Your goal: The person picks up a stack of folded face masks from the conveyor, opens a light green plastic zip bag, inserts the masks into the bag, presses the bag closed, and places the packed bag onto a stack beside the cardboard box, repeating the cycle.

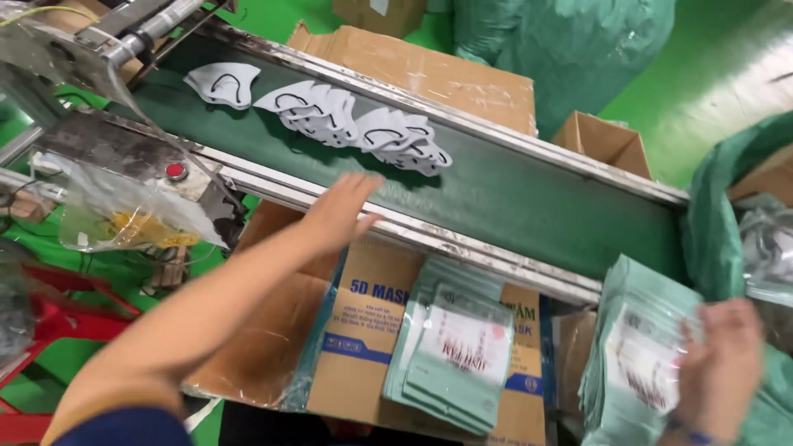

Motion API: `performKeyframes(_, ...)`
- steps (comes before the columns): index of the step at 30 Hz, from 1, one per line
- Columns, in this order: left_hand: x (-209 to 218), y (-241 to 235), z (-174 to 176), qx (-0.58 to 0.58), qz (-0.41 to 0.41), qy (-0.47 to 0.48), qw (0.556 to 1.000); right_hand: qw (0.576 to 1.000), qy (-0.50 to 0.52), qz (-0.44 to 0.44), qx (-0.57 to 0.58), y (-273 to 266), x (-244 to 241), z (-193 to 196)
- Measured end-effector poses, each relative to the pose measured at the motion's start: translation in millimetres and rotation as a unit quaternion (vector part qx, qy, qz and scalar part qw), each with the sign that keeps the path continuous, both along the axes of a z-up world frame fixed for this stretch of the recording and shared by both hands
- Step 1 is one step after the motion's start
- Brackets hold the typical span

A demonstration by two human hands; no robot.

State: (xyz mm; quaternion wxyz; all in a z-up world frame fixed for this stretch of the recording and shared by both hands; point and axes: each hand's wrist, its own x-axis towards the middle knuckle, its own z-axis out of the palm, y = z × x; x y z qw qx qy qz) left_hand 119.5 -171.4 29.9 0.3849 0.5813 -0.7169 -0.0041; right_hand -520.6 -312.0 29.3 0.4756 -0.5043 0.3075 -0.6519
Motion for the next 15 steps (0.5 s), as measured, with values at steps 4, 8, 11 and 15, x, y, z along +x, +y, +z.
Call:
performKeyframes(4,34,-115,-2,-0.023,0.005,-0.175,0.984,0.985,0.163,-0.033,0.043,73,113,17)
performKeyframes(8,54,-218,-72,0.082,-0.022,-0.246,0.966,0.929,0.363,-0.054,-0.043,87,150,28)
performKeyframes(11,62,-258,-110,0.045,0.015,-0.292,0.955,0.968,0.247,0.004,0.048,89,194,-1)
performKeyframes(15,41,-258,-82,0.023,0.026,-0.258,0.966,0.93,0.339,0.139,0.036,80,282,7)
